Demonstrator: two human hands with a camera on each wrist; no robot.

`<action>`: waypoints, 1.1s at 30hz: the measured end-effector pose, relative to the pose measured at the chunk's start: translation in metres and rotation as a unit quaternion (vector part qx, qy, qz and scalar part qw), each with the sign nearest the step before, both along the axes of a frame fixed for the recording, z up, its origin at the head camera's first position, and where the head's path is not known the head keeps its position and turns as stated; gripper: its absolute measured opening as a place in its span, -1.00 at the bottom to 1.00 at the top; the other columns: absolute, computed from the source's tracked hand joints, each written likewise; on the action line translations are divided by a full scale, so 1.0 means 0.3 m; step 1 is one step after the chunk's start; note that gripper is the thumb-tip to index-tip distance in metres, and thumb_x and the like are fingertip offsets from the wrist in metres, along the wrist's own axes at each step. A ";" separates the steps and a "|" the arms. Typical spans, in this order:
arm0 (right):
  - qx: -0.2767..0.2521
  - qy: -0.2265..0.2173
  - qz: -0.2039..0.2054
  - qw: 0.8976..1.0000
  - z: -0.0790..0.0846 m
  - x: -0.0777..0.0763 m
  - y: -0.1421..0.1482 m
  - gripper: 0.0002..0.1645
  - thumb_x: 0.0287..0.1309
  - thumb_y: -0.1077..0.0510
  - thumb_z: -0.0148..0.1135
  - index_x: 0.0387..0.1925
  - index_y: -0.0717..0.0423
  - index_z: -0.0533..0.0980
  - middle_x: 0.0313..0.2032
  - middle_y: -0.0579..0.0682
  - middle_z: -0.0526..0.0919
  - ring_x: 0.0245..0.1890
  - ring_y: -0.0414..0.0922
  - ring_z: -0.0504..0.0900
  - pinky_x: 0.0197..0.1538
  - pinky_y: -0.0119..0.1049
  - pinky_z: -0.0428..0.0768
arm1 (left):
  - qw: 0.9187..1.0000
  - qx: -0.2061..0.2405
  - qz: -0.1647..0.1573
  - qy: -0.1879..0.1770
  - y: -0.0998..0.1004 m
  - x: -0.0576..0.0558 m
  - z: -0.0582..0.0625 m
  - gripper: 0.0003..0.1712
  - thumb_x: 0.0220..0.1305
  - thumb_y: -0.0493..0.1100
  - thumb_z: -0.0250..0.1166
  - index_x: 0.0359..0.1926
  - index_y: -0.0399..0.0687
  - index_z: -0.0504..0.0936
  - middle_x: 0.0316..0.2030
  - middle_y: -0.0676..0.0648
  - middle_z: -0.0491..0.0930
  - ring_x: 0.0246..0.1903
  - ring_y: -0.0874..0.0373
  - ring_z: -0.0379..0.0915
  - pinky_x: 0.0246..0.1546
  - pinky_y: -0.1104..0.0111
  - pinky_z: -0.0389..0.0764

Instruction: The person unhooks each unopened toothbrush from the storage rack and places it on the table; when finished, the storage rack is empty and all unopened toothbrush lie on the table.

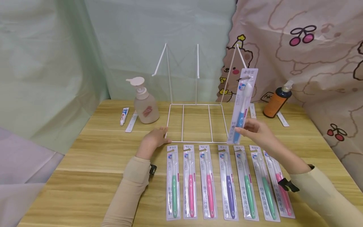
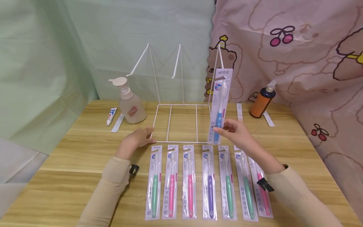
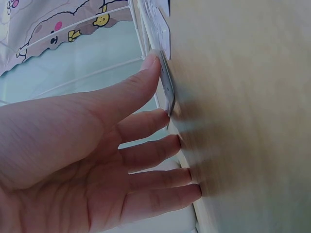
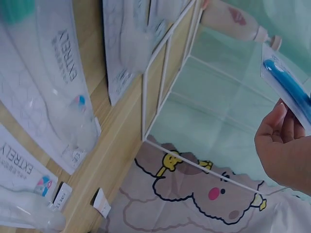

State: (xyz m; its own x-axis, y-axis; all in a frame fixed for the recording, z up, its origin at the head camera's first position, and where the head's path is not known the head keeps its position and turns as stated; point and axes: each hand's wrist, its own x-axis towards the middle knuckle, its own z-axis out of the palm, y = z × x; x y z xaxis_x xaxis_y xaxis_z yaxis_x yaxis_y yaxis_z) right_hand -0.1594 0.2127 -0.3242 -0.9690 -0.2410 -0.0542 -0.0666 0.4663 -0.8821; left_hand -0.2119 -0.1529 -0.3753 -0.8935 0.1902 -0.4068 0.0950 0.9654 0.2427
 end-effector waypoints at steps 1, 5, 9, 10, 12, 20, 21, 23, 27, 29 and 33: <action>-0.005 0.001 0.001 1.000 0.002 0.006 0.000 -0.47 0.21 -0.10 0.16 0.05 0.19 0.44 -0.12 -0.05 0.64 -0.13 -0.28 0.60 0.04 -0.36 0.53 | 1.000 -0.001 0.000 0.000 0.000 0.000 0.000 -0.19 0.31 0.05 0.13 0.43 -0.14 0.01 0.40 -0.29 -0.03 0.36 -0.26 -0.08 0.33 -0.04 0.11; -0.030 0.005 0.006 1.000 0.010 0.028 -0.004 -0.57 0.22 -0.03 0.18 -0.03 0.20 0.47 -0.20 -0.15 0.65 -0.15 -0.24 0.61 -0.05 -0.49 0.54 | 1.000 -0.001 -0.003 0.001 -0.002 -0.002 -0.003 -0.19 0.31 0.05 0.13 0.43 -0.15 0.02 0.40 -0.30 -0.02 0.36 -0.27 -0.08 0.32 -0.04 0.11; -0.043 0.007 0.009 0.999 0.021 0.047 -0.006 -0.65 0.21 0.02 0.19 -0.08 0.18 0.49 -0.23 -0.18 0.65 -0.17 -0.24 0.62 -0.06 -0.43 0.58 | 1.000 -0.002 -0.006 0.002 -0.004 -0.002 -0.004 -0.20 0.31 0.05 0.13 0.43 -0.16 0.03 0.39 -0.32 -0.01 0.35 -0.27 -0.07 0.32 -0.04 0.12; -0.045 0.008 0.009 0.999 0.023 0.051 -0.006 -0.66 0.21 0.03 0.19 -0.08 0.17 0.49 -0.23 -0.18 0.66 -0.17 -0.25 0.63 -0.06 -0.42 0.59 | 1.000 -0.003 -0.006 0.001 -0.004 -0.002 -0.004 -0.20 0.31 0.05 0.13 0.43 -0.16 0.03 0.39 -0.31 -0.01 0.36 -0.27 -0.08 0.33 -0.04 0.11; -0.049 0.010 0.010 0.999 0.028 0.059 -0.006 -0.67 0.21 0.05 0.20 -0.06 0.14 0.48 -0.23 -0.20 0.65 -0.18 -0.25 0.63 -0.08 -0.41 0.60 | 1.000 -0.001 -0.004 -0.002 -0.005 -0.002 -0.002 -0.19 0.31 0.05 0.13 0.43 -0.15 0.02 0.40 -0.30 -0.02 0.36 -0.26 -0.08 0.33 -0.03 0.10; -0.072 0.038 0.015 0.997 0.048 0.069 -0.006 -0.76 0.20 0.15 0.21 -0.08 0.01 0.45 -0.25 -0.25 0.66 -0.25 -0.24 0.63 -0.16 -0.42 0.62 | 1.000 0.000 -0.005 -0.005 -0.007 -0.006 0.003 -0.18 0.31 0.05 0.13 0.43 -0.14 0.00 0.40 -0.29 -0.04 0.36 -0.26 -0.09 0.34 -0.03 0.09; -0.077 0.039 0.017 0.996 0.050 0.070 -0.005 -0.76 0.20 0.17 0.20 -0.08 0.01 0.44 -0.25 -0.25 0.66 -0.25 -0.24 0.63 -0.16 -0.42 0.62 | 1.000 0.000 -0.007 -0.003 -0.007 -0.006 0.003 -0.18 0.31 0.05 0.13 0.43 -0.15 0.00 0.40 -0.30 -0.04 0.36 -0.26 -0.09 0.34 -0.03 0.08; -0.084 0.044 0.021 0.995 0.056 0.073 -0.003 -0.75 0.20 0.20 0.20 -0.07 0.01 0.43 -0.24 -0.25 0.66 -0.25 -0.25 0.63 -0.16 -0.44 0.61 | 1.000 0.000 -0.008 -0.001 -0.007 -0.008 0.002 -0.19 0.31 0.05 0.13 0.43 -0.15 0.01 0.40 -0.30 -0.03 0.36 -0.25 -0.09 0.34 -0.03 0.08; -0.096 0.046 0.025 0.994 0.070 0.082 0.002 -0.72 0.20 0.24 0.18 -0.05 0.00 0.42 -0.23 -0.23 0.67 -0.24 -0.24 0.62 -0.16 -0.46 0.61 | 1.000 0.002 -0.006 0.000 -0.004 -0.009 0.000 -0.19 0.31 0.05 0.13 0.43 -0.15 0.01 0.40 -0.29 -0.04 0.37 -0.25 -0.10 0.34 -0.04 0.07; -0.099 0.047 0.027 0.994 0.076 0.087 0.004 -0.72 0.20 0.26 0.18 -0.05 0.01 0.43 -0.23 -0.21 0.67 -0.24 -0.24 0.62 -0.16 -0.46 0.61 | 1.000 0.005 -0.003 -0.001 -0.002 -0.007 -0.001 -0.19 0.31 0.05 0.13 0.43 -0.15 0.02 0.41 -0.28 -0.04 0.37 -0.24 -0.11 0.34 -0.04 0.06; -0.118 0.057 0.035 0.991 0.081 0.100 0.006 -0.70 0.17 0.32 0.19 -0.06 0.05 0.44 -0.25 -0.16 0.67 -0.25 -0.23 0.63 -0.18 -0.45 0.62 | 1.000 0.006 0.003 -0.001 -0.001 -0.003 -0.003 -0.19 0.31 0.05 0.14 0.43 -0.14 0.03 0.40 -0.28 -0.03 0.37 -0.24 -0.10 0.34 -0.04 0.07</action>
